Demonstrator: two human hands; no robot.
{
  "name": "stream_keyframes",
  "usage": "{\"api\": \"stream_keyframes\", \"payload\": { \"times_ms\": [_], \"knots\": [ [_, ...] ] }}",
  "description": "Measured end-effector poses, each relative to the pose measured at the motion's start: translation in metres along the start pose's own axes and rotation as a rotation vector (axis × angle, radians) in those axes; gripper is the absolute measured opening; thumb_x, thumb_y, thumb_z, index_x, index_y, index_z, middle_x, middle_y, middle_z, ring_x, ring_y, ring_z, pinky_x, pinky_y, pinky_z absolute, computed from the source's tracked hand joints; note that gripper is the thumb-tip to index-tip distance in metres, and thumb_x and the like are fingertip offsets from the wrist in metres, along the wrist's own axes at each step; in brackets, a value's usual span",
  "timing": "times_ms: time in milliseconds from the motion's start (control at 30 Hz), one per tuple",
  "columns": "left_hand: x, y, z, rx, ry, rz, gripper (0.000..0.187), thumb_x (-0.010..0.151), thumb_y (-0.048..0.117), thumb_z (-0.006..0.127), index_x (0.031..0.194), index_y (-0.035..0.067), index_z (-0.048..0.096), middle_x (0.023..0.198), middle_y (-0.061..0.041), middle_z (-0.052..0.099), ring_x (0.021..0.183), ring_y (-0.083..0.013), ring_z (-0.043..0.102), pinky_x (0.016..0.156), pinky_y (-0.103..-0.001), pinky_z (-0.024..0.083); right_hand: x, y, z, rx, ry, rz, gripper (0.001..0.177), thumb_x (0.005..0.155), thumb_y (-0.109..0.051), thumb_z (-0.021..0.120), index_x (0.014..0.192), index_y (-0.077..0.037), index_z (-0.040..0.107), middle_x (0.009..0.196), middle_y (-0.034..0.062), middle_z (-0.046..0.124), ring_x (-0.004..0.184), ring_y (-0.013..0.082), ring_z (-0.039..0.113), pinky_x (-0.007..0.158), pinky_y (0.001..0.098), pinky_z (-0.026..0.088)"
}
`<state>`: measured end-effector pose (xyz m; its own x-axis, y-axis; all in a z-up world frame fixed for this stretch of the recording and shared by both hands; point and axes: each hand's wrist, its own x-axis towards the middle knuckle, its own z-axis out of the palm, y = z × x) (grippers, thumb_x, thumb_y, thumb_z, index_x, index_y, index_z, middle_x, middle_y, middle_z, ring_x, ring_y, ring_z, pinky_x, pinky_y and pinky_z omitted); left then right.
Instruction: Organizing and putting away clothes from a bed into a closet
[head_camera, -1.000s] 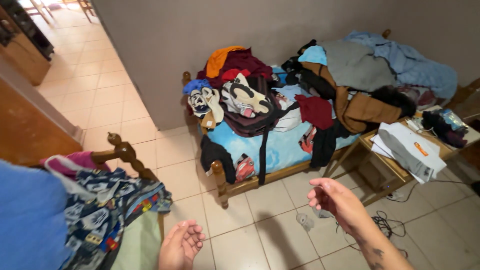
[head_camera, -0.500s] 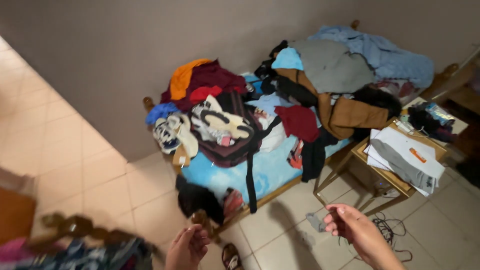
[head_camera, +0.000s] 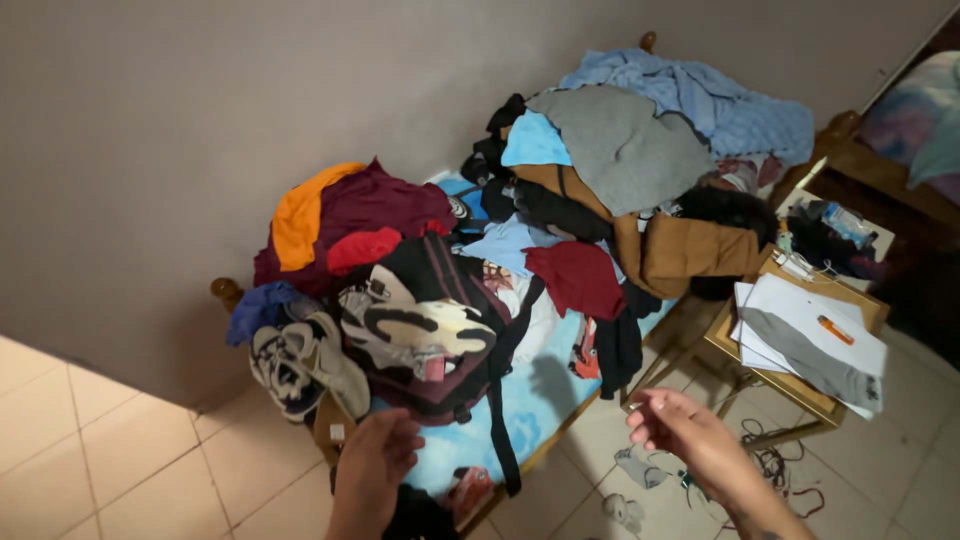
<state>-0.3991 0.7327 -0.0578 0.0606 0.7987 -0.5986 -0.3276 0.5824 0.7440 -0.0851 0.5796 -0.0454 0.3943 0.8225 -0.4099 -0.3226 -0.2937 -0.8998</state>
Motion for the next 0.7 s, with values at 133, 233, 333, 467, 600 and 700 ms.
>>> {"api": "stream_keyframes", "payload": {
  "times_ms": [133,233,333,467,600,700],
  "knots": [
    [0.03,0.006,0.012,0.013,-0.012,-0.092,0.024,0.086,0.022,0.046,0.09,0.0,0.056,0.073,-0.016,0.058,0.062,-0.0258,0.054,0.05,-0.028,0.033,0.034,-0.006,0.01,0.03,0.086,0.066,0.033,0.085,-0.018,0.045,0.097,0.012,0.056,0.075,0.0245,0.058,0.061,0.0308,0.054,0.053,0.0347,0.04],
    [0.074,-0.008,0.01,-0.023,0.078,-0.125,0.021,0.085,0.02,0.05,0.085,0.001,0.058,0.068,-0.015,0.059,0.057,-0.0235,0.054,0.048,-0.029,0.036,0.084,-0.001,0.005,0.004,0.102,0.124,0.03,0.087,-0.017,0.045,0.095,0.008,0.058,0.077,0.0209,0.06,0.063,0.027,0.055,0.055,0.0309,0.04],
    [0.125,-0.027,-0.004,-0.087,0.084,-0.069,0.025,0.084,0.023,0.049,0.088,0.0,0.058,0.066,-0.017,0.059,0.052,-0.0266,0.053,0.041,-0.031,0.033,0.14,-0.012,0.013,-0.023,0.064,0.141,0.03,0.085,-0.015,0.047,0.1,0.008,0.058,0.075,0.0224,0.062,0.061,0.0273,0.057,0.051,0.029,0.04],
    [0.151,-0.011,0.016,-0.149,0.29,-0.134,0.023,0.079,0.02,0.055,0.091,0.001,0.059,0.072,-0.022,0.059,0.061,-0.0332,0.055,0.054,-0.036,0.04,0.22,-0.058,0.049,-0.183,-0.021,0.208,0.031,0.083,-0.021,0.05,0.097,0.004,0.062,0.087,0.0142,0.064,0.072,0.0197,0.057,0.06,0.027,0.041],
    [0.165,0.001,0.036,-0.092,0.395,-0.201,0.026,0.078,0.027,0.056,0.086,0.002,0.059,0.07,-0.019,0.061,0.056,-0.0299,0.055,0.048,-0.034,0.037,0.34,-0.036,0.062,-0.141,-0.237,0.277,0.03,0.085,-0.025,0.046,0.098,-0.001,0.06,0.077,0.0149,0.064,0.063,0.0183,0.057,0.057,0.0273,0.043],
    [0.168,-0.006,0.037,-0.191,0.421,-0.203,0.035,0.081,0.034,0.052,0.094,0.002,0.059,0.077,-0.02,0.061,0.065,-0.0337,0.057,0.058,-0.038,0.039,0.44,0.005,0.066,0.208,-0.418,0.507,0.024,0.082,-0.028,0.05,0.091,-0.007,0.058,0.079,0.0121,0.061,0.069,0.0249,0.059,0.057,0.0338,0.045]
  ]
}}
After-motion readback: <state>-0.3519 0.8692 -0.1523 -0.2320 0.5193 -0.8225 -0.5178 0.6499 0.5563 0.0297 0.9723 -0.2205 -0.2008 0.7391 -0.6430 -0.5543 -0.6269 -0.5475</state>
